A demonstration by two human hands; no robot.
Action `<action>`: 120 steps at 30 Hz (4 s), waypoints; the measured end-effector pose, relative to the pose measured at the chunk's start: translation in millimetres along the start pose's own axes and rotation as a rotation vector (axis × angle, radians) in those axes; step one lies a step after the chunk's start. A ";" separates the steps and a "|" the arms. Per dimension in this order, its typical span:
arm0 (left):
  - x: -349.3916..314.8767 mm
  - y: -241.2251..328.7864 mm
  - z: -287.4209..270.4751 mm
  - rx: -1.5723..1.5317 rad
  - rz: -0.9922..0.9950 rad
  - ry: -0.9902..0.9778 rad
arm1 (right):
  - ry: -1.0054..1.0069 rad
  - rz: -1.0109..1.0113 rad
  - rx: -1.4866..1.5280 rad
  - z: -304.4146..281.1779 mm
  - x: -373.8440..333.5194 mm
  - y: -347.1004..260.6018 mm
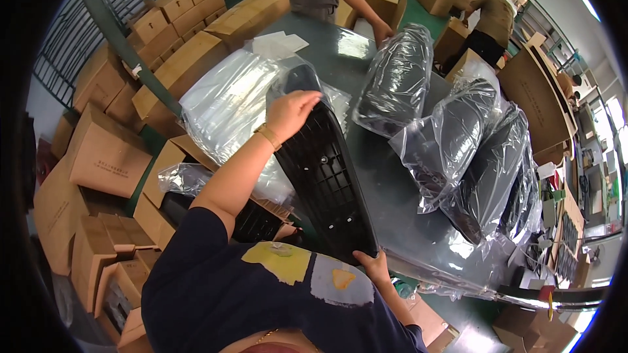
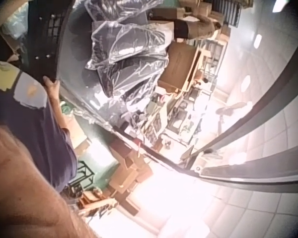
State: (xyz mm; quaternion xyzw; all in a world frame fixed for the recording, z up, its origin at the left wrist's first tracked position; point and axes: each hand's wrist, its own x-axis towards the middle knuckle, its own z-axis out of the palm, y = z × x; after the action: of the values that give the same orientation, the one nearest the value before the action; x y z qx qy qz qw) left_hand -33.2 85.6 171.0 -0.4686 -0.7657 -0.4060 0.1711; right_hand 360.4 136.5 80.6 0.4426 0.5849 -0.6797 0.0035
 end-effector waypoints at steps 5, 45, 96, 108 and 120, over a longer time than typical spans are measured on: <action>-26.6 45.0 -1.3 -0.125 0.198 -0.253 | -0.077 -0.078 0.297 16.1 -8.0 -36.1; -102.1 -14.3 -100.2 0.313 -0.363 0.015 | -0.150 0.081 0.182 1.5 -31.2 -72.6; -98.1 169.6 -30.7 -0.812 0.176 -0.884 | -0.063 -0.047 0.457 -8.8 -31.0 -17.6; -94.3 171.0 -27.4 -0.825 0.166 -0.868 | -0.062 0.030 0.626 -0.2 -23.9 13.7; -94.4 170.9 -26.0 -0.823 0.177 -0.890 | -0.092 -0.009 0.639 0.7 -22.6 12.3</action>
State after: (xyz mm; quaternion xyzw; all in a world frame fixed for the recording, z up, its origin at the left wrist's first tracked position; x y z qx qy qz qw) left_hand 157.6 50.2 205.1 -0.6828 -0.5022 -0.4178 -0.3271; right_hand 380.2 120.5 84.5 0.3876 0.3430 -0.8483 -0.1122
